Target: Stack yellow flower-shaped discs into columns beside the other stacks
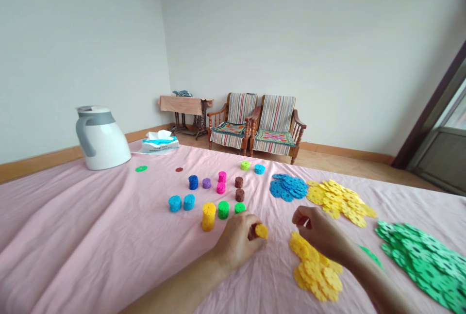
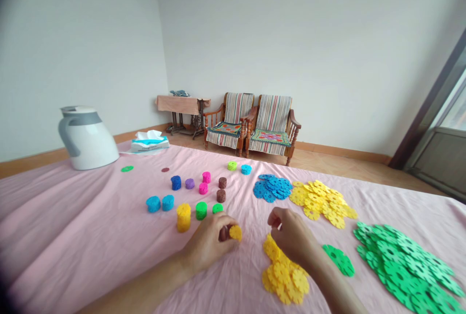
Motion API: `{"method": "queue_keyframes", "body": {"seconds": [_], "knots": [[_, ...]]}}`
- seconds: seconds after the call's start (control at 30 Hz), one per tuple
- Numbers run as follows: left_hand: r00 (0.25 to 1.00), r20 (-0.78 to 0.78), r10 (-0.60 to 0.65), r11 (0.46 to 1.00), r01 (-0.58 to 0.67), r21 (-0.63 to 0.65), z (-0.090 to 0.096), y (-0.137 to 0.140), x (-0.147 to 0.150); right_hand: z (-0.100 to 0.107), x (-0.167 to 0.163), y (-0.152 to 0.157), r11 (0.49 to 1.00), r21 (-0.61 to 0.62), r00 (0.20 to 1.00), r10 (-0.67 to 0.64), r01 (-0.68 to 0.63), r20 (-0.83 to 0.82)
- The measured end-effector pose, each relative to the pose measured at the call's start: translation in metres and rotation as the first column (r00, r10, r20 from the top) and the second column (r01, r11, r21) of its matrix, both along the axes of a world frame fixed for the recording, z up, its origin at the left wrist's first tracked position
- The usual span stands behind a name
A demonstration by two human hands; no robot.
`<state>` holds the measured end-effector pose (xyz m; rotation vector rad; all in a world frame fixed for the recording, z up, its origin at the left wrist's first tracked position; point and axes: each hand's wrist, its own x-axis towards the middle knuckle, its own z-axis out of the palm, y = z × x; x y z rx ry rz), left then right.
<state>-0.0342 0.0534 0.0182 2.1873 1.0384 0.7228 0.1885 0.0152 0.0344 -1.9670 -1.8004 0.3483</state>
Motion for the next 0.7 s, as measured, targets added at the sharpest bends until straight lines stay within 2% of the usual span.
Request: {"method": "queue_keyframes", "body": {"seconds": [0.17, 0.4, 0.57, 0.7], "knots": [[1.000, 0.009, 0.005, 1.000, -0.005, -0.017, 0.001, 0.000, 0.000, 0.006, 0.003, -0.015, 0.985, -0.153, 0.992, 0.098, -0.084, 0.083], [1.000, 0.017, 0.000, 1.000, 0.000, -0.014, 0.001, 0.000, 0.000, 0.008, -0.001, -0.015, 0.974, -0.197, 0.989, 0.126, -0.108, 0.078], [1.000, 0.016, -0.001, 1.000, 0.001, -0.023, 0.004, -0.001, 0.000, 0.012, 0.001, -0.015, 0.965, -0.209, 0.987, 0.149, -0.159, -0.063], [1.000, 0.027, 0.001, 1.000, -0.001, -0.022, 0.004, -0.001, 0.000, 0.019, -0.002, -0.015, 0.971, -0.153, 0.969, 0.153, -0.184, -0.195]]}}
